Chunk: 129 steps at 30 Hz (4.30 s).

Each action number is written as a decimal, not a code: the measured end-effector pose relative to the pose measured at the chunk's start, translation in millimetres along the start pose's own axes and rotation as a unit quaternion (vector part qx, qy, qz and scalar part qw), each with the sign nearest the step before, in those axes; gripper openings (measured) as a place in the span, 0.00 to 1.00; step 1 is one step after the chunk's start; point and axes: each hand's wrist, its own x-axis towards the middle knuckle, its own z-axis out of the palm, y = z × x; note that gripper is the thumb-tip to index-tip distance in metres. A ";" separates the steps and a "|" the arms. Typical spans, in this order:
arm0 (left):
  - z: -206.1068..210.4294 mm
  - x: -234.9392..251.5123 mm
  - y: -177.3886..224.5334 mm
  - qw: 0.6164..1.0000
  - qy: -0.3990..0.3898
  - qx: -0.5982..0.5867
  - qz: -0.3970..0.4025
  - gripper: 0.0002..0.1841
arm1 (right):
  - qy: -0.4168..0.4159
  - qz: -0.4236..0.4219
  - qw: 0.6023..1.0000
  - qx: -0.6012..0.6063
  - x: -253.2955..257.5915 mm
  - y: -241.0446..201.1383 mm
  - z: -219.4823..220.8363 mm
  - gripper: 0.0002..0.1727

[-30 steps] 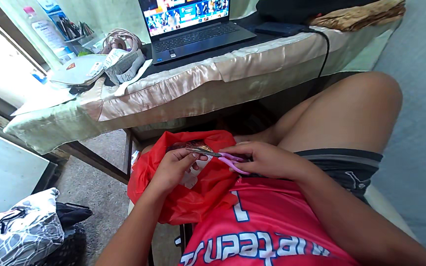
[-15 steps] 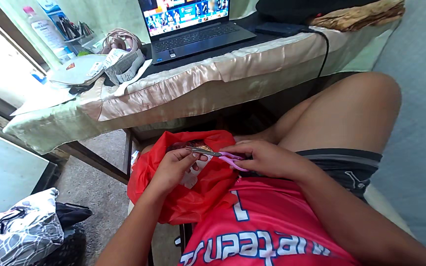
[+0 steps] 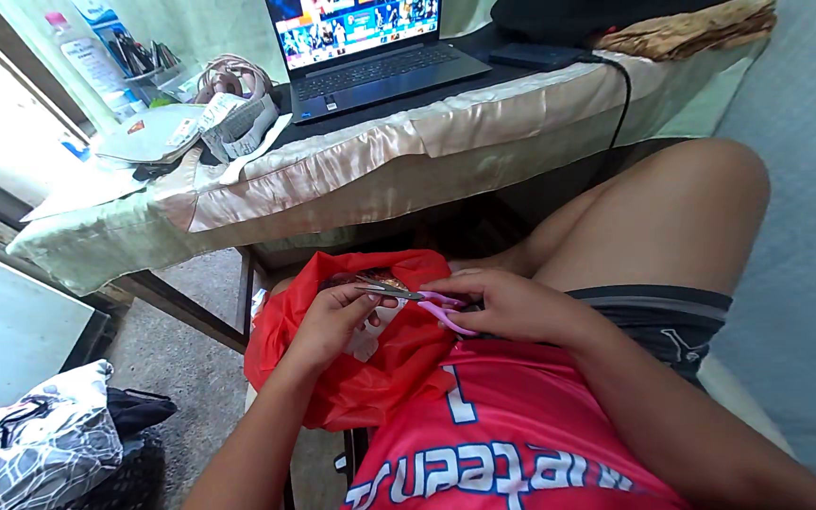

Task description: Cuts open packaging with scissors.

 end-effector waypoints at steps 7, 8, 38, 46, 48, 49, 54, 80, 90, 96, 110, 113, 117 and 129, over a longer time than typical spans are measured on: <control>0.7 0.2 -0.1 1.000 0.002 0.014 -0.003 0.15 | 0.008 0.013 1.000 -0.014 0.4 1.7 0.7 0.21; 0.9 0.3 -0.1 1.000 0.001 0.016 -0.003 0.15 | 0.007 0.015 1.000 -0.015 0.4 1.7 0.2 0.21; 1.9 -0.2 1.4 1.000 0.000 0.026 -0.005 0.14 | 0.009 0.010 1.000 -0.016 -0.4 3.2 0.7 0.20; 0.6 0.2 -1.4 1.000 0.001 0.013 -0.002 0.13 | -0.004 -0.003 1.000 -0.028 -0.8 0.0 0.2 0.26; 0.6 0.1 -1.3 1.000 0.001 0.014 -0.001 0.13 | -0.002 0.003 0.999 -0.032 -0.5 0.2 0.6 0.25; 0.9 0.0 -0.6 1.000 0.003 0.014 0.000 0.13 | 0.000 0.003 0.999 -0.035 -0.1 0.6 0.9 0.24; 0.8 -0.2 0.3 1.000 0.007 0.020 -0.004 0.13 | 0.002 -0.001 1.000 -0.029 0.9 2.3 2.4 0.23; 1.0 4.9 -1.3 0.999 0.037 -0.019 -0.010 0.17 | 0.027 0.040 0.996 0.076 4.2 1.3 7.5 0.22; 1.3 2.6 0.5 0.997 0.061 -0.041 0.017 0.14 | 0.058 0.028 0.996 0.064 4.4 -1.2 9.4 0.24; 2.1 2.7 0.3 0.996 0.078 -0.046 0.015 0.12 | 0.056 0.036 0.995 0.072 5.4 -1.9 11.7 0.24; 4.0 3.3 -3.2 0.995 0.080 -0.047 0.042 0.11 | 0.077 0.054 0.993 0.078 7.8 -3.4 14.9 0.24; 5.1 3.4 -3.4 0.994 0.084 -0.060 0.047 0.12 | 0.086 0.059 0.991 0.082 8.1 -5.8 14.4 0.24; 5.3 3.5 -3.9 0.992 0.084 -0.075 0.050 0.12 | 0.074 0.056 0.989 0.111 7.5 -7.7 13.8 0.22; 8.5 2.4 3.5 0.992 0.095 -0.076 0.015 0.14 | 0.070 0.037 0.976 0.202 8.5 -12.7 15.0 0.23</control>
